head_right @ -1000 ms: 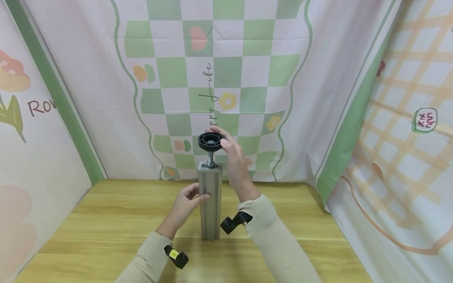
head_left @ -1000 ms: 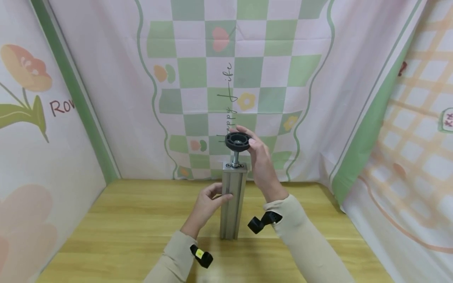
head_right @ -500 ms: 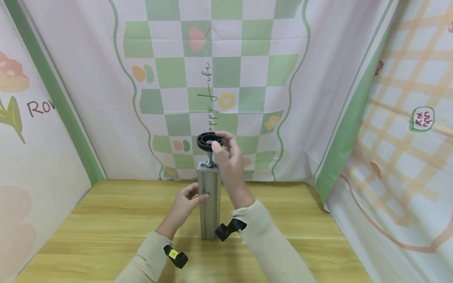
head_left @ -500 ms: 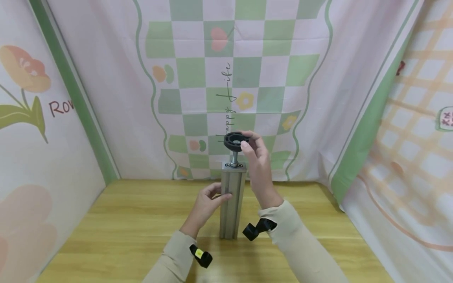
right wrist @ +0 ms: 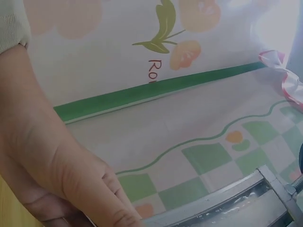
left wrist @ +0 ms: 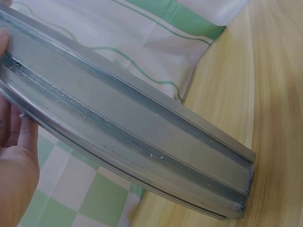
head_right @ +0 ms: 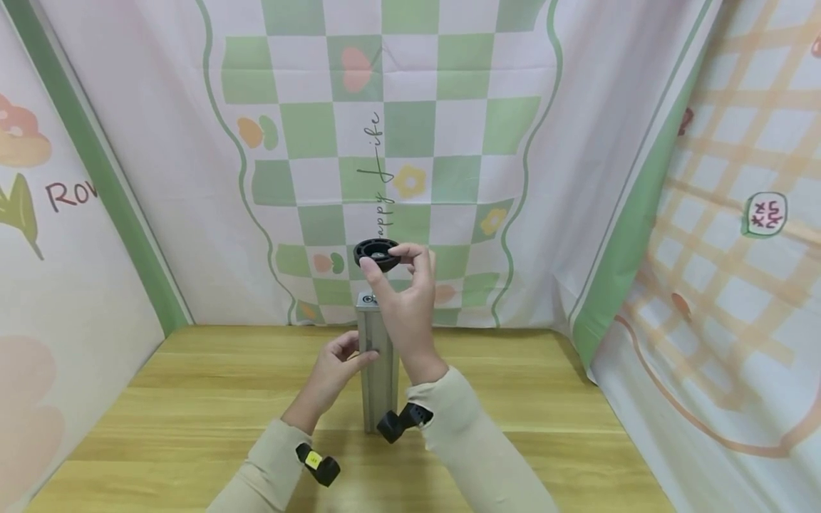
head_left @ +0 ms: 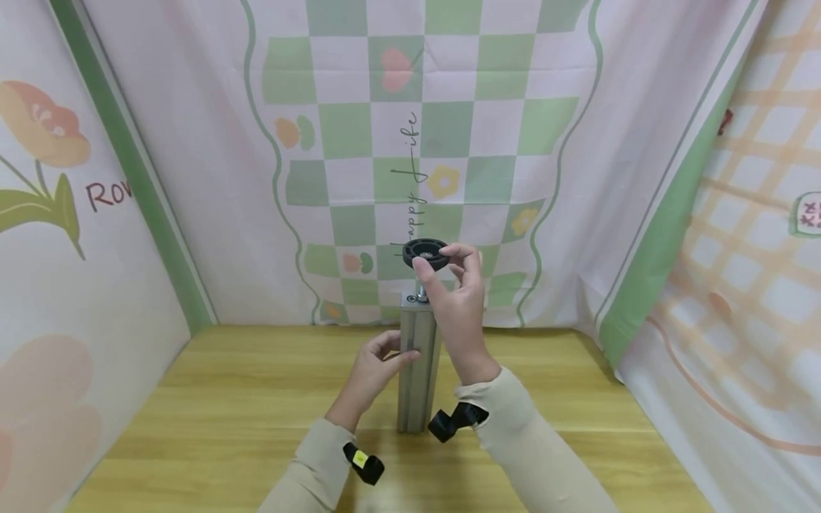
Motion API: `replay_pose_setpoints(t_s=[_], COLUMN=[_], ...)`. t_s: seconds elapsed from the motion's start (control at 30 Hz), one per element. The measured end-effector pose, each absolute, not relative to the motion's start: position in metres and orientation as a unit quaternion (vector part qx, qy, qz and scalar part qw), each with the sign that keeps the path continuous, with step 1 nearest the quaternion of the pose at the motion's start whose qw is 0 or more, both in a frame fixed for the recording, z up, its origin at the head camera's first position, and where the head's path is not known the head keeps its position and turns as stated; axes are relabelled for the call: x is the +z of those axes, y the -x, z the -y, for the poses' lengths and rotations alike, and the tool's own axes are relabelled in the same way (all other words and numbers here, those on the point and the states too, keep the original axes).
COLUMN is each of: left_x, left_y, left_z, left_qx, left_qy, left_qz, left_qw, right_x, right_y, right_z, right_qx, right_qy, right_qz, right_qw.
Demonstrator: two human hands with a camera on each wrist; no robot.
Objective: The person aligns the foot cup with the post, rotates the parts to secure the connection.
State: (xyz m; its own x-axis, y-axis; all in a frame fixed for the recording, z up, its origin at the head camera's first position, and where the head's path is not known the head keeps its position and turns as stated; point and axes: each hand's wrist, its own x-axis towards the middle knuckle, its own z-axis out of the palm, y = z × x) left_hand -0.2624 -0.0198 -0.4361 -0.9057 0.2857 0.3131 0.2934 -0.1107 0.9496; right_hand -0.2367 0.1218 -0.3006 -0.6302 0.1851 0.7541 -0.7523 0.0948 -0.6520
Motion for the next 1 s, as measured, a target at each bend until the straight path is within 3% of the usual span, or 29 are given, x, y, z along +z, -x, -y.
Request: replay_pose_setpoints(t_s=[0.23,1.0], left_x=[-0.437,-0.44], left_y=[0.262,0.266], left_z=[0.019,0.02], left_qx=[-0.711,-0.717], left_qy=[0.223,0.233], left_qz=[0.667,0.657], left_qw=[0.004,0.01], right_x=[-0.304,-0.287], right_y=[0.237,0.268], right_z=[-0.12,-0.149], right_qx=[0.64,0.664], right_qy=[-0.229,-0.408], right_qz=[0.633,0.604], right_qw=[0.371,0.168])
